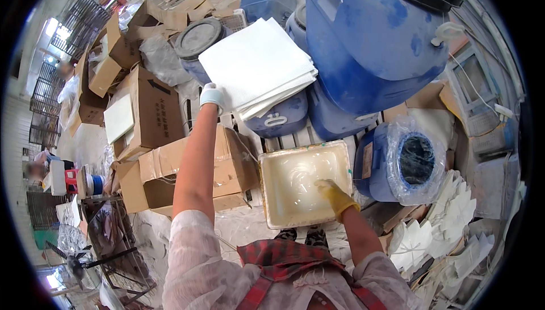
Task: The person cleans a white rectangular tray by wiping its interior with a yellow-gloved hand. They also handle a stack of white sheets, a blue barrel, and a fan, moving items around a cluttered workspace.
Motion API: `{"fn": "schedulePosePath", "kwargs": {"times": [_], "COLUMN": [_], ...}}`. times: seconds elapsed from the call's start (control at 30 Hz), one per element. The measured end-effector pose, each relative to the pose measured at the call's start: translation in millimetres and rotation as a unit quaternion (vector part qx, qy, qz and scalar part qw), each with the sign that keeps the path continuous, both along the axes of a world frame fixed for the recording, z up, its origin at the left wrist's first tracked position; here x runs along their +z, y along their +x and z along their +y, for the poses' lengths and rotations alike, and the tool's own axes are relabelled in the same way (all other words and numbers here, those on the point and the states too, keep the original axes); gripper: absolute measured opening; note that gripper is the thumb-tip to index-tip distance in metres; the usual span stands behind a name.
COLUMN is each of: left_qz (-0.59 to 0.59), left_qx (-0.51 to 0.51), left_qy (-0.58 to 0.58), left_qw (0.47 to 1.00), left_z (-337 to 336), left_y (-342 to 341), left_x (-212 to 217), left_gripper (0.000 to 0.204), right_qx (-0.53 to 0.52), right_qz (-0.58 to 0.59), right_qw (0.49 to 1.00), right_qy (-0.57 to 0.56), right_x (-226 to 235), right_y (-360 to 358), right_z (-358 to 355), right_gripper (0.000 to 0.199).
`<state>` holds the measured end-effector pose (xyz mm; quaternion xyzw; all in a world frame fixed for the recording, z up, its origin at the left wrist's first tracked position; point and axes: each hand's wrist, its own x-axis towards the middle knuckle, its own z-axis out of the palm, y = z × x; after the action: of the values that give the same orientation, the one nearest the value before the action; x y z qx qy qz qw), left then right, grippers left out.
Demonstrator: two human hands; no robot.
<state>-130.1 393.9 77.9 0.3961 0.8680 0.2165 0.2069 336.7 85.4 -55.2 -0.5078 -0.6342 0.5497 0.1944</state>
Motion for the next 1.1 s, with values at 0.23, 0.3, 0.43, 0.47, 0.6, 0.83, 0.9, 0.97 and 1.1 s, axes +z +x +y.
{"fn": "schedulePosePath", "kwargs": {"times": [0.23,0.3,0.43,0.47,0.6,0.83,0.9,0.97,1.1], "left_qz": [0.047,0.039,0.032,0.011,-0.015,0.047,0.047,0.038,-0.03], "left_qx": [0.014,0.008,-0.008,-0.009,-0.013,0.035,0.034,0.016,-0.037], "left_qy": [-0.105,-0.123,-0.192,-0.183,-0.17,-0.157,-0.162,-0.192,-0.285], "left_qw": [0.993,0.992,0.981,0.983,0.985,0.986,0.985,0.981,0.957], "left_z": [-29.8,-29.1,-26.3,-24.2,-16.5,-24.5,-25.4,-13.3,13.2], "left_y": [36.7,38.7,34.7,32.9,18.1,43.8,45.6,38.5,9.2], "left_x": [80.7,84.0,85.4,82.7,68.0,94.2,96.5,82.9,55.2], "left_gripper": [0.056,0.062,0.068,0.068,0.067,0.061,0.064,0.067,0.074], "right_qx": [-0.013,0.011,-0.025,-0.016,-0.017,-0.128,-0.088,-0.069,-0.056], "right_qz": [0.002,0.003,-0.035,-0.039,-0.029,0.02,0.01,-0.002,-0.037], "right_qw": [0.997,1.0,0.996,0.999,0.999,0.984,0.995,0.998,0.998], "right_qy": [-0.077,-0.026,-0.072,-0.023,0.022,-0.125,-0.049,-0.006,0.008], "right_x": [11.5,9.6,63.3,71.7,78.7,107.2,101.5,88.1,76.3], "right_y": [-8.5,-7.1,-20.6,-20.2,-23.2,-27.5,-21.0,-12.7,-5.8], "right_z": [-3.2,-5.3,-2.5,-4.0,-7.0,-12.6,-14.3,-15.9,-17.6], "right_gripper": [0.03,0.029,0.029,0.028,0.027,0.028,0.028,0.027,0.026]}}
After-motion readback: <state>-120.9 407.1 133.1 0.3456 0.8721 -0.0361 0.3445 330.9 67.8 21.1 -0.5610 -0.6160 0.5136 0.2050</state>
